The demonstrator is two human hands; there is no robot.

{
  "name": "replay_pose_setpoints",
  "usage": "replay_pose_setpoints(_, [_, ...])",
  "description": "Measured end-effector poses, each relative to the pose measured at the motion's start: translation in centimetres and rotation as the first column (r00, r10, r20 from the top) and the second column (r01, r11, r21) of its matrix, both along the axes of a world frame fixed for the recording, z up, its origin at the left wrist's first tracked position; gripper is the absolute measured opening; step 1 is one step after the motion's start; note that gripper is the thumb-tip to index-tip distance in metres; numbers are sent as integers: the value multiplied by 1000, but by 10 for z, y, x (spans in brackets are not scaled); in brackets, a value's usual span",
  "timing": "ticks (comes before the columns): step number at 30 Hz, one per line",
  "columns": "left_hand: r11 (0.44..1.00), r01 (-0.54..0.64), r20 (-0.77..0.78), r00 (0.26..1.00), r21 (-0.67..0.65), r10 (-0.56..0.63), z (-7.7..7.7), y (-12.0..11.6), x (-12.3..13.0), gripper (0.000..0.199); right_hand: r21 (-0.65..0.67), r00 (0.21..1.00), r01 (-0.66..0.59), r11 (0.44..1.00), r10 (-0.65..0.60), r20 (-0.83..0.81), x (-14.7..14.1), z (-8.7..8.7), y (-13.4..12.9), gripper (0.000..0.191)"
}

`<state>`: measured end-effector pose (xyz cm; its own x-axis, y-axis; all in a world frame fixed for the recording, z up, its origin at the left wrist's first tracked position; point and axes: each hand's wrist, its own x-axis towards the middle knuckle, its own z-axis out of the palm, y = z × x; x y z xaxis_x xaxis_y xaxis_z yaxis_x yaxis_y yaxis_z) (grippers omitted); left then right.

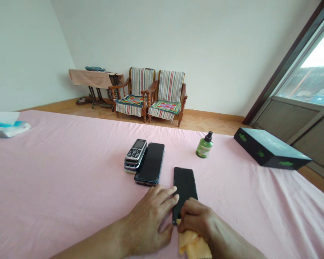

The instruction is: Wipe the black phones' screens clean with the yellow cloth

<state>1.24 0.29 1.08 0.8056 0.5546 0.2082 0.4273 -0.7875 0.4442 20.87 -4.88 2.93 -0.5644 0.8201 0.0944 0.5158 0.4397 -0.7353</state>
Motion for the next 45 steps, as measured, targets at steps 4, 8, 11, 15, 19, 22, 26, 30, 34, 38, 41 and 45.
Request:
replay_pose_setpoints(4, [999,46,102,994,29,-49,-6,3,-1,57,-25,999,18,1000,-17,36,12,0,-2,18])
replay_pose_setpoints(8, [993,122,217,969,2,-119,-7,6,0,33,-26,999,15,1000,-15,34,6,-3,-1,26])
replay_pose_setpoints(11, [990,142,268,954,-6,-136,-6,8,0,28,-13,999,24,1000,-24,22,-2,-4,0,26])
replay_pose_setpoints(15, [990,143,260,956,-3,-137,-7,9,-1,33,-3,998,20,1000,-20,61,2,-3,-1,23])
replay_pose_setpoints(19, [988,154,255,955,4,-150,-6,7,-1,36,-9,996,41,999,-41,85,7,0,-4,8])
replay_pose_setpoints(22, [987,160,259,953,7,-156,-4,6,0,36,4,997,33,999,-34,74,0,1,-2,14])
replay_pose_setpoints(26, [986,166,270,949,12,-163,-2,5,1,38,21,998,-4,1000,2,69,-5,-2,-1,19])
replay_pose_setpoints(30, [986,164,284,944,36,-167,-3,4,1,37,8,996,24,1000,-25,86,4,-3,-4,12])
replay_pose_setpoints(34, [986,162,271,949,29,-163,-3,3,2,34,14,996,25,1000,-26,83,1,-4,-3,15])
replay_pose_setpoints(38, [987,162,244,957,7,-159,-1,3,2,33,21,996,3,1000,-4,85,-6,-5,0,21])
replay_pose_setpoints(41, [986,165,256,952,34,-169,-1,3,2,35,3,993,23,1000,-23,113,0,-2,-1,13])
replay_pose_setpoints(45, [984,170,263,948,49,-177,-1,3,2,40,-22,990,42,999,-38,136,14,4,-4,9])
